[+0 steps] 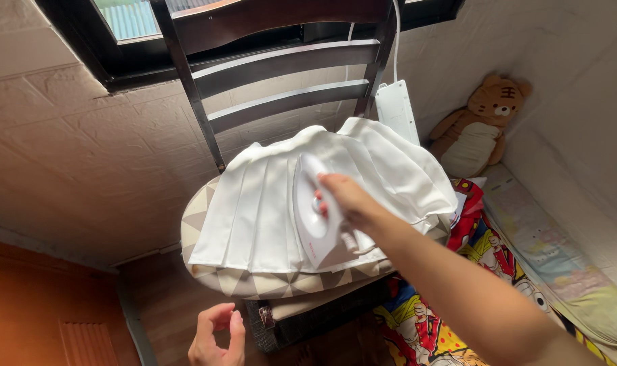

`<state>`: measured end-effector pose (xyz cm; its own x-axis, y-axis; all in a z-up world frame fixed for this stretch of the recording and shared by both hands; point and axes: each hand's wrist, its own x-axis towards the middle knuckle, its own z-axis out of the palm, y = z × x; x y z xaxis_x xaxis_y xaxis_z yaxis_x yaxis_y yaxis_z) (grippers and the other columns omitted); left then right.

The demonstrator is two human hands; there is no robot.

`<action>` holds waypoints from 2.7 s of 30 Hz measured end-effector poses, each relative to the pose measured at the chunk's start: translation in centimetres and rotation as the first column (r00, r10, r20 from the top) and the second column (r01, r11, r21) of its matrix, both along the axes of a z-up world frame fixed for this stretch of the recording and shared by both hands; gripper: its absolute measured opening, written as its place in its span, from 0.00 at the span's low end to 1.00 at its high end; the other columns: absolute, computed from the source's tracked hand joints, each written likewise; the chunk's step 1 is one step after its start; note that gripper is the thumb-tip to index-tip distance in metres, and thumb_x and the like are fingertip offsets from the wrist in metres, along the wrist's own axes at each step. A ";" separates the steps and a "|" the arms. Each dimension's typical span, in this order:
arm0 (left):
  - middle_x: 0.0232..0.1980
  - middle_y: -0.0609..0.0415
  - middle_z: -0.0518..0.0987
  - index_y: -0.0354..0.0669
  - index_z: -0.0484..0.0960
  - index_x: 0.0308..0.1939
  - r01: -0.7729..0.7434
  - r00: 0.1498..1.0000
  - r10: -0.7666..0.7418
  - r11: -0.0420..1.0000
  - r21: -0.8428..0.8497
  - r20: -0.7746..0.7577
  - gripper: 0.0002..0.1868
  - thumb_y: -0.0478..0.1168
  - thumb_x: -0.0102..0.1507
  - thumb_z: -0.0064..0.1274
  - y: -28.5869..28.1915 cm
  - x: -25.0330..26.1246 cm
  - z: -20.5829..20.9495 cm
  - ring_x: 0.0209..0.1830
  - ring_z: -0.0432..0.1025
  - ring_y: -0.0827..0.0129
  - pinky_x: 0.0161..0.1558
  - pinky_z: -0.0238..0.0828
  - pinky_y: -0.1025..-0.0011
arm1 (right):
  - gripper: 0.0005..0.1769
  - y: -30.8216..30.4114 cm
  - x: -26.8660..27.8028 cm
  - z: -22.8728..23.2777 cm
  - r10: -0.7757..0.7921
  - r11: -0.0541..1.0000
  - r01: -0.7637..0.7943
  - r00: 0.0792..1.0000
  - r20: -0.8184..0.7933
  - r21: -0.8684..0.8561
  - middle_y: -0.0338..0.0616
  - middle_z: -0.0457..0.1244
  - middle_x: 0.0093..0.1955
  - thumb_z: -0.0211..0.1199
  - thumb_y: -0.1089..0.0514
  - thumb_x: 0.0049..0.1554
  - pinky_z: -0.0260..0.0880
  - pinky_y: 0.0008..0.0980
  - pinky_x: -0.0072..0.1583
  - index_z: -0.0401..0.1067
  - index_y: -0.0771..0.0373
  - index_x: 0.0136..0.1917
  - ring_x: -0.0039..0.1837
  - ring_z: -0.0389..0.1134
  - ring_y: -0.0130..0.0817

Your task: The person irons a white pleated skirt laid out on a chair seat. They use a white electric iron to smooth the fabric, repeatedly moving the iron back and forth over the pleats and adjusting the garment with their left hand to ensure even coverage.

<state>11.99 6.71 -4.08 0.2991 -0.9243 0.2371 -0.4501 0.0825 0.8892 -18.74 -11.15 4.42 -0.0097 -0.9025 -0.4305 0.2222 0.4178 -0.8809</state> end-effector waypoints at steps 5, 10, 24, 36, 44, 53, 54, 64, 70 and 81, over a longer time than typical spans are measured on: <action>0.38 0.53 0.83 0.43 0.81 0.50 0.019 0.999 -0.028 0.951 0.310 0.026 0.19 0.44 0.58 0.61 -1.8 -3.0 3.9 0.34 0.81 0.68 0.40 0.77 0.67 | 0.15 3.5 1.5 -4.7 0.053 0.998 -0.044 0.984 -0.168 0.052 0.41 0.60 0.36 0.50 0.48 0.66 0.65 0.32 0.35 0.65 0.63 0.49 0.30 0.60 0.27; 0.40 0.50 0.81 0.41 0.78 0.45 0.053 0.932 -0.132 0.970 0.236 0.337 0.25 0.56 0.55 0.63 -5.9 -9.3 5.2 0.38 0.77 0.52 0.40 0.72 0.56 | 0.17 6.9 1.4 -4.3 0.077 0.995 -0.056 0.950 -0.301 0.078 0.41 0.60 0.38 0.51 0.47 0.64 0.64 0.31 0.35 0.64 0.65 0.53 0.31 0.59 0.27; 0.35 0.57 0.78 0.44 0.76 0.32 0.150 0.870 -0.203 0.977 0.151 0.449 0.10 0.40 0.55 0.62 -9.0 -12.7 3.1 0.40 0.74 0.59 0.40 0.70 0.58 | 0.17 5.5 1.7 -3.1 0.032 0.999 -0.044 0.953 -0.300 -0.032 0.39 0.60 0.36 0.51 0.50 0.63 0.65 0.31 0.34 0.64 0.68 0.50 0.30 0.59 0.27; 0.41 0.55 0.75 0.44 0.81 0.42 0.379 0.743 -0.331 0.924 0.041 0.581 0.12 0.35 0.55 0.61 -5.8 -11.9 0.4 0.44 0.71 0.62 0.52 0.62 0.58 | 0.17 4.0 -0.3 -4.0 0.035 0.996 -0.061 0.945 -0.326 -0.070 0.39 0.60 0.35 0.50 0.50 0.66 0.66 0.29 0.34 0.64 0.69 0.49 0.30 0.60 0.26; 0.46 0.53 0.76 0.41 0.79 0.51 0.529 0.649 -0.420 0.848 0.020 0.634 0.20 0.37 0.55 0.59 -5.3 -9.9 1.2 0.51 0.70 0.60 0.62 0.55 0.50 | 0.15 10.1 -0.5 -3.9 0.017 0.992 0.018 0.961 -0.278 0.122 0.37 0.60 0.32 0.50 0.48 0.62 0.62 0.32 0.33 0.67 0.61 0.50 0.28 0.59 0.28; 0.54 0.56 0.77 0.43 0.79 0.51 0.584 0.644 -0.482 0.811 0.024 0.595 0.18 0.36 0.56 0.59 -6.0 -8.6 -0.1 0.57 0.71 0.63 0.66 0.53 0.45 | 0.16 9.1 -0.7 -3.4 0.114 0.992 -0.128 0.908 -0.404 -0.007 0.41 0.60 0.29 0.48 0.49 0.63 0.64 0.31 0.33 0.65 0.65 0.49 0.27 0.61 0.28; 0.53 0.57 0.77 0.43 0.79 0.50 0.581 0.654 -0.477 0.814 0.013 0.587 0.18 0.36 0.56 0.59 -6.0 -8.6 -0.5 0.57 0.71 0.64 0.66 0.54 0.44 | 0.16 10.6 -0.5 -2.9 0.114 0.993 -0.097 0.927 -0.358 0.063 0.39 0.60 0.31 0.49 0.48 0.63 0.63 0.32 0.33 0.65 0.64 0.49 0.27 0.60 0.28; 0.50 0.55 0.79 0.42 0.81 0.51 0.635 0.640 -0.582 0.768 0.081 0.502 0.19 0.32 0.55 0.56 -6.8 -7.8 0.4 0.53 0.73 0.61 0.64 0.59 0.51 | 0.15 7.1 0.0 -2.9 0.281 0.951 -0.308 0.891 -0.356 -0.022 0.39 0.59 0.32 0.47 0.49 0.64 0.61 0.32 0.31 0.62 0.64 0.49 0.26 0.60 0.28; 0.51 0.54 0.79 0.40 0.81 0.53 0.639 0.632 -0.568 0.767 0.060 0.528 0.19 0.29 0.57 0.51 -6.1 -7.7 0.5 0.55 0.73 0.60 0.62 0.61 0.55 | 0.19 1.9 -0.3 -4.7 0.261 0.944 -0.326 0.834 -0.487 -0.054 0.41 0.60 0.28 0.47 0.49 0.66 0.64 0.30 0.32 0.64 0.68 0.48 0.27 0.61 0.27; 0.59 0.53 0.74 0.36 0.74 0.62 0.571 0.475 -0.327 0.821 -0.003 0.817 0.27 0.34 0.57 0.51 -3.9 -8.2 -1.4 0.62 0.67 0.63 0.66 0.54 0.47 | 0.17 9.2 -5.6 -0.6 0.168 0.986 -0.163 0.939 -0.300 0.041 0.39 0.61 0.35 0.55 0.46 0.62 0.58 0.29 0.29 0.67 0.62 0.50 0.26 0.58 0.27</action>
